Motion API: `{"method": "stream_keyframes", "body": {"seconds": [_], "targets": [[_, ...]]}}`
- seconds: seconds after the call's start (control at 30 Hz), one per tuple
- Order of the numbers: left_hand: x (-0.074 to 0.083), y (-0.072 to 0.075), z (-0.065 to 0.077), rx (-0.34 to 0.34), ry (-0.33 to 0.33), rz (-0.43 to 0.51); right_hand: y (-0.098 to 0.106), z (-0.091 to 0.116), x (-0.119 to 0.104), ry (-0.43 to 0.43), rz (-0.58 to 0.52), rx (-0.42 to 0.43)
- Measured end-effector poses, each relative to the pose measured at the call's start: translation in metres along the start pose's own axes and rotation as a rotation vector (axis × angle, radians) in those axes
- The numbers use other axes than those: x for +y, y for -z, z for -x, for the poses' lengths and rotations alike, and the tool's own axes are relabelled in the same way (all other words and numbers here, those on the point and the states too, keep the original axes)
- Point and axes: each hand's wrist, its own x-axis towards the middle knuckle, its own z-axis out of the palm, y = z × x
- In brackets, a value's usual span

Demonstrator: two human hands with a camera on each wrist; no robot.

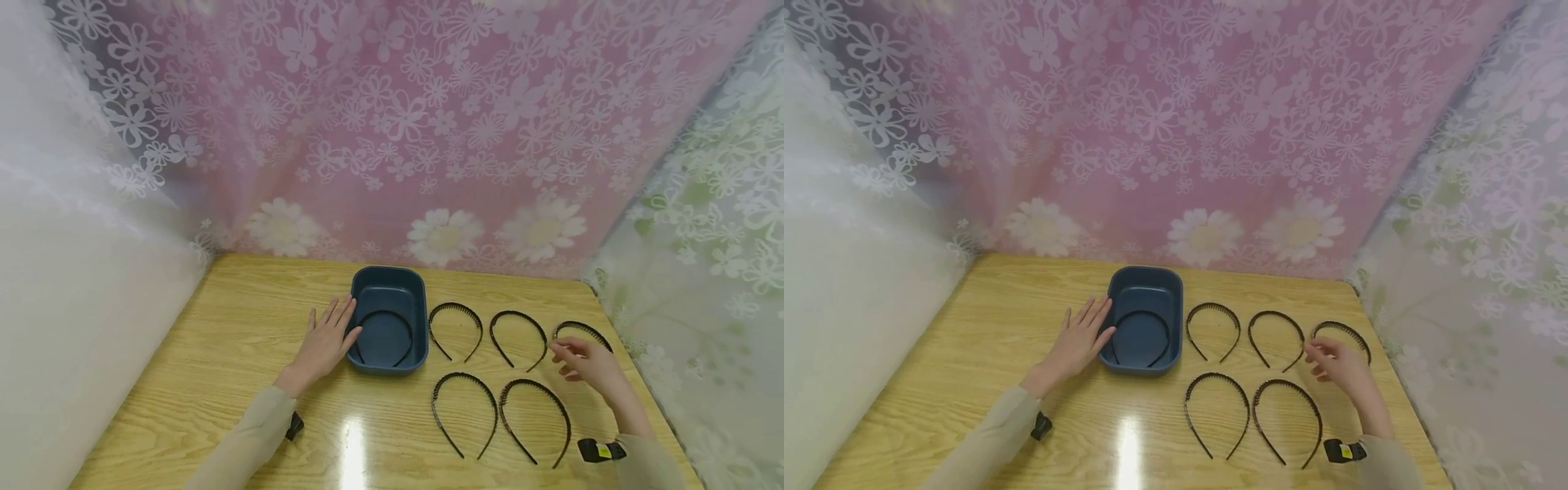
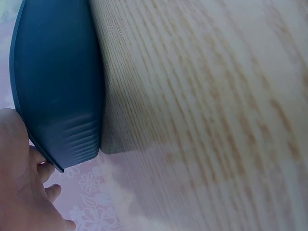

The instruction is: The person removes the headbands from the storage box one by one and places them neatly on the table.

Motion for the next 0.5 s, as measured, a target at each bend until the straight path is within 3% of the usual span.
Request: {"method": "stream_keyframes", "body": {"seconds": [0.2, 0.5], "targets": [[-0.001, -0.001, 0.000, 0.004, -0.010, -0.003, -0.018, -0.029, -0.034, 0.152, -0.046, 0.062], [0.000, 0.000, 0.000, 0.017, -0.004, 0.006, -0.061, -0.066, -0.086, 0.259, -0.168, 0.062]]}}
